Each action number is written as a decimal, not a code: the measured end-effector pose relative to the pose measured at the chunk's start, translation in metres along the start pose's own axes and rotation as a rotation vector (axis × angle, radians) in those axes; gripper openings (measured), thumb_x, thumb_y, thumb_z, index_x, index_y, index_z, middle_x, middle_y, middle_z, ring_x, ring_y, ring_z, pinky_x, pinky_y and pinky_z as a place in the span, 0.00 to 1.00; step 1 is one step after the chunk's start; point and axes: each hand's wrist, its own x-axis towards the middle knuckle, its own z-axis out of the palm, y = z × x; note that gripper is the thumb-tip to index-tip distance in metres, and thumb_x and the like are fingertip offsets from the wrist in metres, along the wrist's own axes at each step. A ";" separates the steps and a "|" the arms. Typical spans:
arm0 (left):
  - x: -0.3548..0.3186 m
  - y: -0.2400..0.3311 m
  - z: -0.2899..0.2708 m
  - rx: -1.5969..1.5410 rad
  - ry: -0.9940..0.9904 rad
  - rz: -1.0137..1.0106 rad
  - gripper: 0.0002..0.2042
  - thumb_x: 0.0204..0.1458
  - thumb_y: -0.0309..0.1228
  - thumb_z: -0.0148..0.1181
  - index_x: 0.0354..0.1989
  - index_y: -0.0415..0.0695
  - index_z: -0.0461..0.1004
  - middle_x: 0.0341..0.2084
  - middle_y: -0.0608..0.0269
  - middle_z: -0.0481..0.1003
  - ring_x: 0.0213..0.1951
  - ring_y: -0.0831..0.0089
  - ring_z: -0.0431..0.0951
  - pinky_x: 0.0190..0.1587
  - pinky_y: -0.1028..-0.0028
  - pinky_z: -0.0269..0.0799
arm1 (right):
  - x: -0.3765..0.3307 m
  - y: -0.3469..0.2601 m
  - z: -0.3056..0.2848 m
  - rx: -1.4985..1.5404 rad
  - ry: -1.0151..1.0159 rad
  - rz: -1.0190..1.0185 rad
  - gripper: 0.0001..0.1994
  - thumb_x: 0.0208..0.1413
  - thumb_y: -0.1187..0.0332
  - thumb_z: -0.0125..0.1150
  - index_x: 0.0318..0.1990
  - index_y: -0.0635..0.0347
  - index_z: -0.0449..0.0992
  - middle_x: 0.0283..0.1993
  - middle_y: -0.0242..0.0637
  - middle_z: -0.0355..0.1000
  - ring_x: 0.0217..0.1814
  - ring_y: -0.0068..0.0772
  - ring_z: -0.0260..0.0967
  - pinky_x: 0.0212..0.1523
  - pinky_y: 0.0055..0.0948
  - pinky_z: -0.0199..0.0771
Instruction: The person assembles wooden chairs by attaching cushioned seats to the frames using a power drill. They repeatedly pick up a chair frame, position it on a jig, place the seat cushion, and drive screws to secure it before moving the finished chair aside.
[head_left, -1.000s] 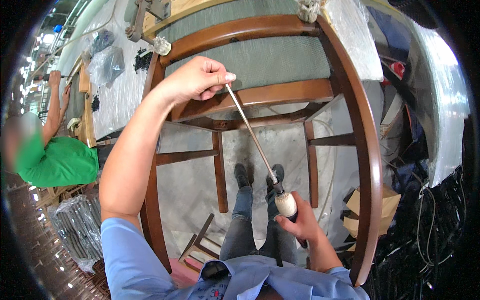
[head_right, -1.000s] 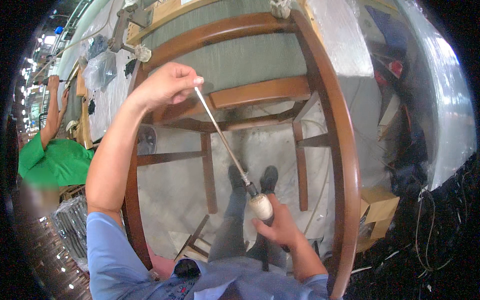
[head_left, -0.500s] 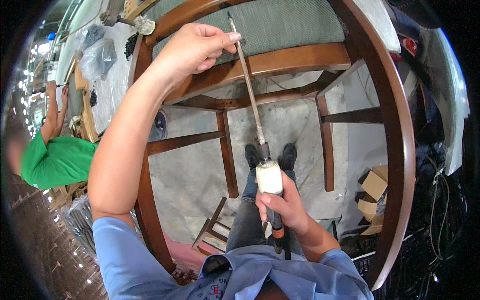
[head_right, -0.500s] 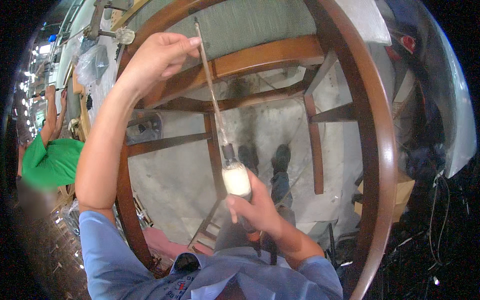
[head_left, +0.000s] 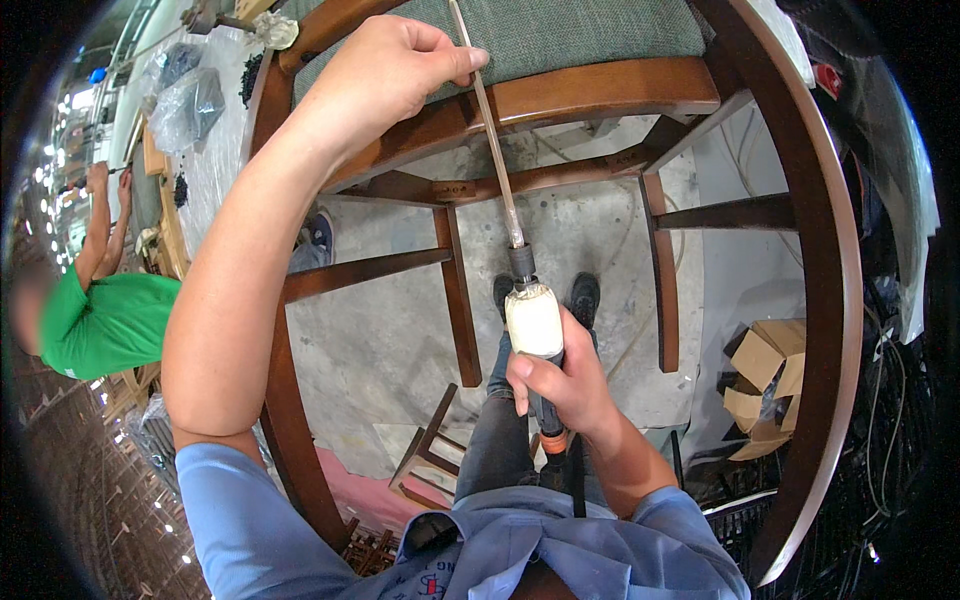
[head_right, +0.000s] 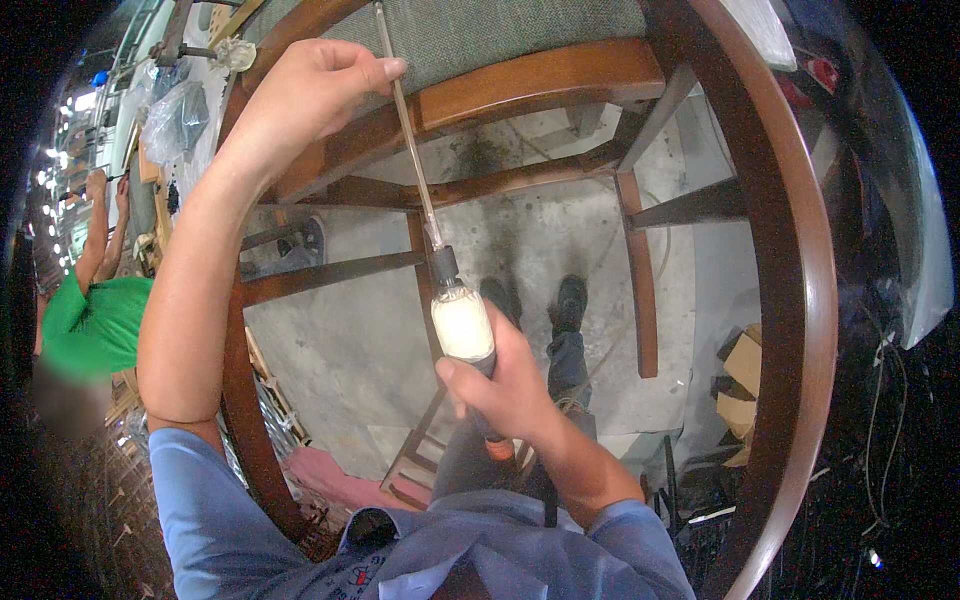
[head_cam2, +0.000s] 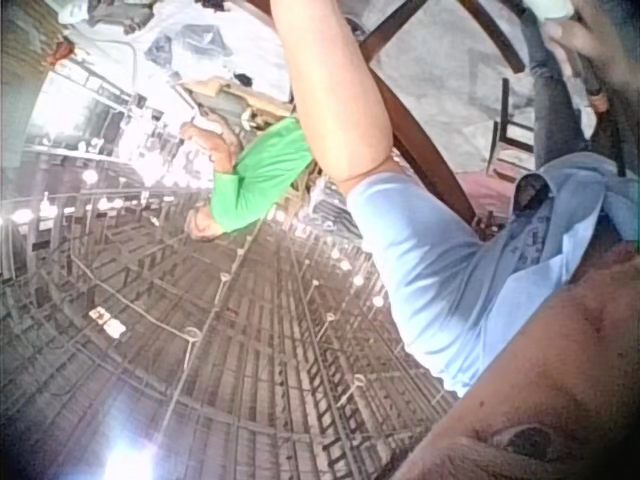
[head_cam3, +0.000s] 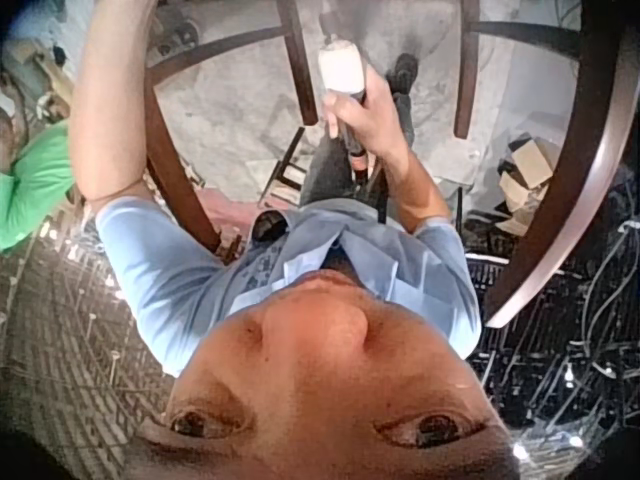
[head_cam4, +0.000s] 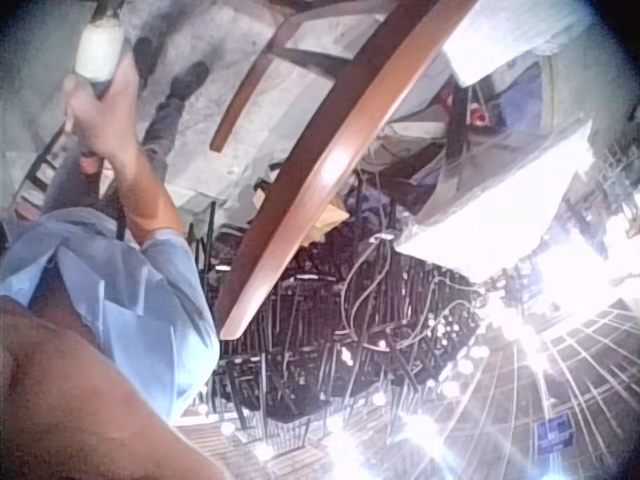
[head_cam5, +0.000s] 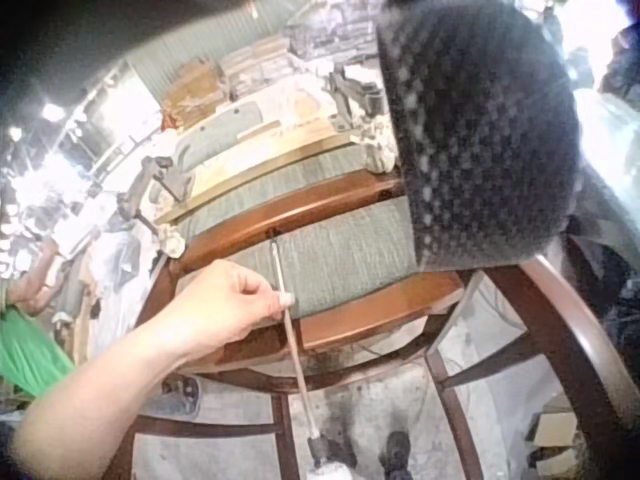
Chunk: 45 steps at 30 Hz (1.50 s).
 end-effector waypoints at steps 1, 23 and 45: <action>0.000 0.000 0.000 -0.001 0.001 -0.001 0.17 0.56 0.45 0.66 0.29 0.42 0.83 0.15 0.75 0.66 0.20 0.83 0.61 0.24 0.76 0.57 | 0.000 -0.001 0.001 0.004 -0.001 -0.003 0.20 0.58 0.66 0.62 0.52 0.66 0.64 0.26 0.37 0.70 0.19 0.26 0.69 0.20 0.25 0.72; -0.001 0.007 -0.001 -0.007 0.010 -0.042 0.17 0.56 0.43 0.68 0.27 0.39 0.82 0.19 0.71 0.71 0.25 0.81 0.65 0.30 0.73 0.64 | -0.003 0.001 0.003 0.124 -0.023 0.056 0.24 0.58 0.71 0.61 0.59 0.66 0.62 0.32 0.35 0.69 0.23 0.23 0.68 0.23 0.26 0.73; 0.000 0.007 -0.002 -0.029 0.008 -0.063 0.17 0.57 0.42 0.68 0.32 0.37 0.83 0.18 0.71 0.71 0.25 0.82 0.67 0.30 0.73 0.66 | -0.001 -0.001 0.007 0.154 -0.017 0.067 0.21 0.57 0.67 0.63 0.53 0.66 0.64 0.27 0.40 0.71 0.20 0.28 0.70 0.21 0.27 0.73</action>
